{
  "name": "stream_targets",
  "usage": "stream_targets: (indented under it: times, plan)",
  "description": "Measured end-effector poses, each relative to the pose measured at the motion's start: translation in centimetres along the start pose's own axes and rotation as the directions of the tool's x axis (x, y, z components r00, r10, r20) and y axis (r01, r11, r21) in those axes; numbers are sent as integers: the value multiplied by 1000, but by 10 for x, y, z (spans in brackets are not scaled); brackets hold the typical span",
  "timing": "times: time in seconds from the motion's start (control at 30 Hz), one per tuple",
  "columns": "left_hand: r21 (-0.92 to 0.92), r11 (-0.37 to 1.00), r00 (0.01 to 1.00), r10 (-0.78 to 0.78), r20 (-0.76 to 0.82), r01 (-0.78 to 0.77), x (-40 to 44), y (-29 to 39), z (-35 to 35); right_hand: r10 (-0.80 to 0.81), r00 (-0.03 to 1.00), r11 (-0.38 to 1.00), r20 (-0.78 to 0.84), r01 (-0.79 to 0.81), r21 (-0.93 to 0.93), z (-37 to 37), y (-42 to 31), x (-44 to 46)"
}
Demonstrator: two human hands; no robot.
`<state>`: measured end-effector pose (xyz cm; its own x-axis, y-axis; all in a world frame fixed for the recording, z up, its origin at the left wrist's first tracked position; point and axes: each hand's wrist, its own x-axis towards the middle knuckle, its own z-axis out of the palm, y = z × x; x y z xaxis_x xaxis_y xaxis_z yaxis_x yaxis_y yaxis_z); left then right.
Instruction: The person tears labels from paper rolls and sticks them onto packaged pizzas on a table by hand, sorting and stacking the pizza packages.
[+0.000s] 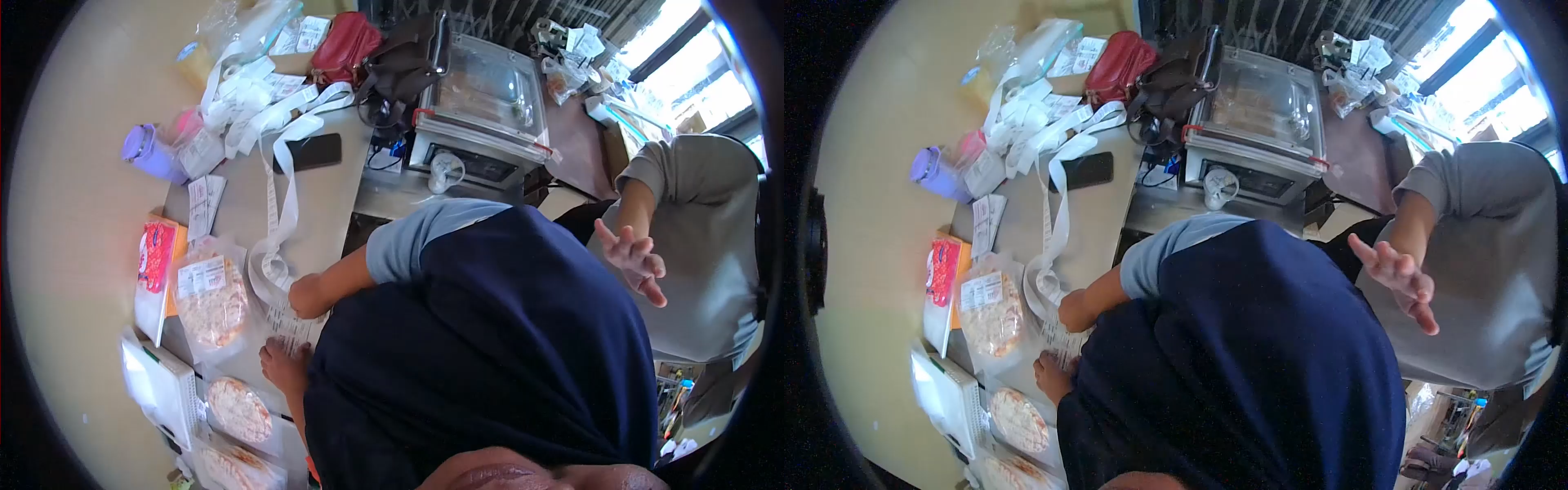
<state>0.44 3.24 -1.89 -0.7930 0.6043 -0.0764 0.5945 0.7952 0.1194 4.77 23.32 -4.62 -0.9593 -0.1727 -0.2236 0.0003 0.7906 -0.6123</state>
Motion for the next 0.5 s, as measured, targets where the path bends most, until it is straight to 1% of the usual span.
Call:
stream_targets:
  times: [0.03,0.07,0.13,0.17,0.2,0.23,0.27,0.3,0.33,0.37,0.4,0.43,0.47,0.5]
  plan:
    - [-21,999,999,-31,42,32,-2,-4,-1,-21,1000,1000,-2,21,20,-1,-3,-2]
    - [-40,999,999,-34,20,35,-1,-5,0,-56,997,998,-54,58,31,0,-1,-4]
    - [-34,999,998,11,-61,-13,7,-26,24,-55,993,995,-107,63,74,11,5,2]
    - [-99,994,995,31,-96,-41,10,-30,25,-164,968,984,-188,174,37,22,14,8]
    - [-157,988,995,-21,-99,5,12,-28,22,-344,893,938,-291,343,-57,31,25,12]
    - [-213,976,982,-3,-188,-38,14,-40,36,-261,918,961,-300,276,9,28,24,10]
    - [-259,966,977,-33,-213,-24,16,-35,27,-139,944,967,-300,195,165,8,8,-6]
    - [-210,978,975,-61,-215,15,18,-41,33,-212,916,957,-342,265,118,12,12,-5]
    - [-170,983,982,-99,-161,71,17,-37,22,-312,843,934,-437,357,23,18,16,-5]
    - [-253,967,951,-83,-298,5,15,-39,25,-327,836,932,-441,361,-7,16,16,-5]
    - [-268,963,939,-97,-330,5,12,-36,22,-336,829,932,-446,361,-30,12,12,-8]
    - [-195,980,884,-63,-463,-32,13,-39,28,-352,828,927,-436,372,-41,13,11,-7]
    - [-230,973,881,-108,-460,0,9,-39,23,-365,826,924,-430,379,-54,13,11,-5]
    - [-251,968,876,-118,-468,-4,5,-39,18,-375,832,921,-409,384,-64,11,8,-6]
